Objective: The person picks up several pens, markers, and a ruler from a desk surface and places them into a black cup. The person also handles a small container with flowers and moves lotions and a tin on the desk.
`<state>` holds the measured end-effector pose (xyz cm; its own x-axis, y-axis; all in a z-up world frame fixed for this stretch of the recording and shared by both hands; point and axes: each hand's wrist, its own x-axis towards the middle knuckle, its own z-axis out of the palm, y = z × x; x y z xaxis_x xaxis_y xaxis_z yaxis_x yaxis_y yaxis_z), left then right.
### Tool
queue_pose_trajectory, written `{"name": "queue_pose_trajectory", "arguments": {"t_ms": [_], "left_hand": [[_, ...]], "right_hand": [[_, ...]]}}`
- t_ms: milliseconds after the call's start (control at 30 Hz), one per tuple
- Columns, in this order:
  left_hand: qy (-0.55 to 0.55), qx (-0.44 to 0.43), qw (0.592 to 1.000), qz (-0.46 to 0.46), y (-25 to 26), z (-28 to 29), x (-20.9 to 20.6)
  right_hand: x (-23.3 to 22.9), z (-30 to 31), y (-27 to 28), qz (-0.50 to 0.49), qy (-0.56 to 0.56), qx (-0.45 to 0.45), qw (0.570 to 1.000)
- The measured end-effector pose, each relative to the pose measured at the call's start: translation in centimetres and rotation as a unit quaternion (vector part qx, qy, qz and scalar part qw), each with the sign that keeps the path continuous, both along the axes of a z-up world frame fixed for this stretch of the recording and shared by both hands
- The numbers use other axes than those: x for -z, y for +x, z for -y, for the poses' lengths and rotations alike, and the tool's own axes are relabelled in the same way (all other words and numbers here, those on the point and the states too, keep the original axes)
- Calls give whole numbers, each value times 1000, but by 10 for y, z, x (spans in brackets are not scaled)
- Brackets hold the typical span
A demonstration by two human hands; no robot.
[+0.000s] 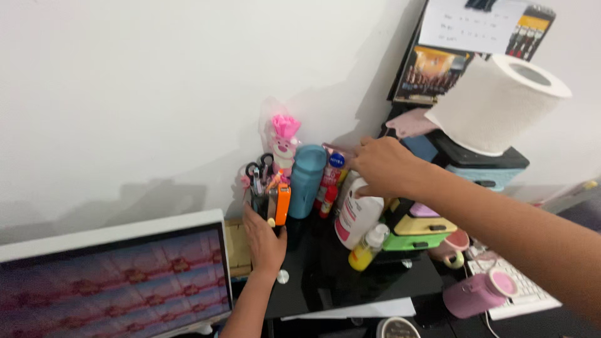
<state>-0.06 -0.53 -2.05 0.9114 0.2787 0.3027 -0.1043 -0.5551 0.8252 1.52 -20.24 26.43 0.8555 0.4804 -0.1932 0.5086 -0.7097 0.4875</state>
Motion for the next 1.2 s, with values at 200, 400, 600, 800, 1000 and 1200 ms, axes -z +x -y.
{"name": "queue_pose_trajectory", "arguments": {"t_ms": [200,400,600,800,1000,1200], "left_hand": [[19,-7,1000,-3,-32,10,-25],[39,3,994,104,-86,44,-52],[62,279,951,118,-108,78,-57],[64,303,949,55,-102,99,-47],[22,311,949,39,-93,114,-32],[25,196,973,122,-85,100,-28]], "right_hand": [[11,20,-6,6,-80,-60,995],[22,25,2,42,-127,-104,985],[26,29,0,91,-122,-164,975],[28,37,3,98,-95,-179,974],[29,40,-4,119,-75,-207,968],[6,24,-44,115,61,-252,959]]}}
